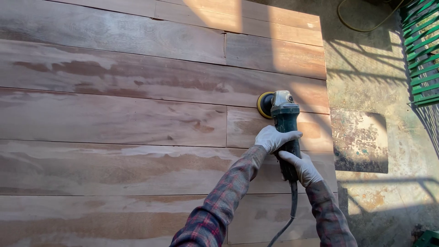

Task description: The person first rubs a sanding block by hand across a large panel made of joined wood boards, then uses an angle grinder fitted with a sanding disc to sand the panel surface, moving the tool steadily across different sections of the boards.

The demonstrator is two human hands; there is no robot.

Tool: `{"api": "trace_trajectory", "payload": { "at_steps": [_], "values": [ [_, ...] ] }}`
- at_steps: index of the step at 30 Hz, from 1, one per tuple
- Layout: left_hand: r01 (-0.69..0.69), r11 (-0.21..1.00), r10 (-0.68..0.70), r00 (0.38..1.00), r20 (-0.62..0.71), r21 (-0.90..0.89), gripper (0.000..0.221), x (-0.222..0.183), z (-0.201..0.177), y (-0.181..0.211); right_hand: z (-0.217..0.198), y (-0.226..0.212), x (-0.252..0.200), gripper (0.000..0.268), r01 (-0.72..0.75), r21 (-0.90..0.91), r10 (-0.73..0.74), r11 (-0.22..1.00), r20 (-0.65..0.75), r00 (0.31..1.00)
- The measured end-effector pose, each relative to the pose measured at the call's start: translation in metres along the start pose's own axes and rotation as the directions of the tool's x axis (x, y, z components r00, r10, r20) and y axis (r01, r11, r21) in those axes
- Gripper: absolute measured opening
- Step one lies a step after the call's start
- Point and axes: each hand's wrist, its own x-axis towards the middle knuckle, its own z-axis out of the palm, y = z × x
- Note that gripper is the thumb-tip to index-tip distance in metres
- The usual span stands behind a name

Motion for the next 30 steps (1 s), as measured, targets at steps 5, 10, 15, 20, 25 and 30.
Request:
{"api": "trace_trajectory", "payload": {
  "at_steps": [5,10,15,20,25,30],
  "values": [
    [-0.017,0.997,0.009,0.995,-0.102,-0.077,0.083,-0.026,-0.047,-0.021,0.047,-0.019,0.003,0.049,0.036,-0.106,-0.028,0.994,0.075,0.997],
    [-0.026,0.979,-0.018,0.977,-0.213,-0.201,0.079,-0.055,-0.101,-0.037,0.106,-0.045,0.004,0.046,0.024,-0.12,-0.002,0.992,0.179,0.984],
    [-0.038,0.965,-0.041,0.954,-0.298,-0.258,0.077,-0.073,-0.129,-0.048,0.132,-0.056,0.012,0.045,0.057,-0.157,-0.014,0.986,0.263,0.965],
    [-0.025,0.956,-0.072,0.947,-0.314,-0.294,0.076,-0.051,-0.113,-0.037,0.109,-0.052,0.018,0.044,0.129,-0.176,-0.076,0.976,0.279,0.957],
    [-0.002,0.999,-0.002,0.995,-0.103,-0.041,0.091,0.008,-0.044,-0.007,0.035,-0.027,0.022,0.045,0.052,-0.088,-0.047,0.995,0.067,0.997],
    [-0.001,0.998,0.005,0.998,-0.056,0.069,0.098,0.04,0.004,0.017,-0.021,-0.015,0.025,0.049,0.008,-0.039,-0.008,0.999,-0.003,1.0]
  ]
}}
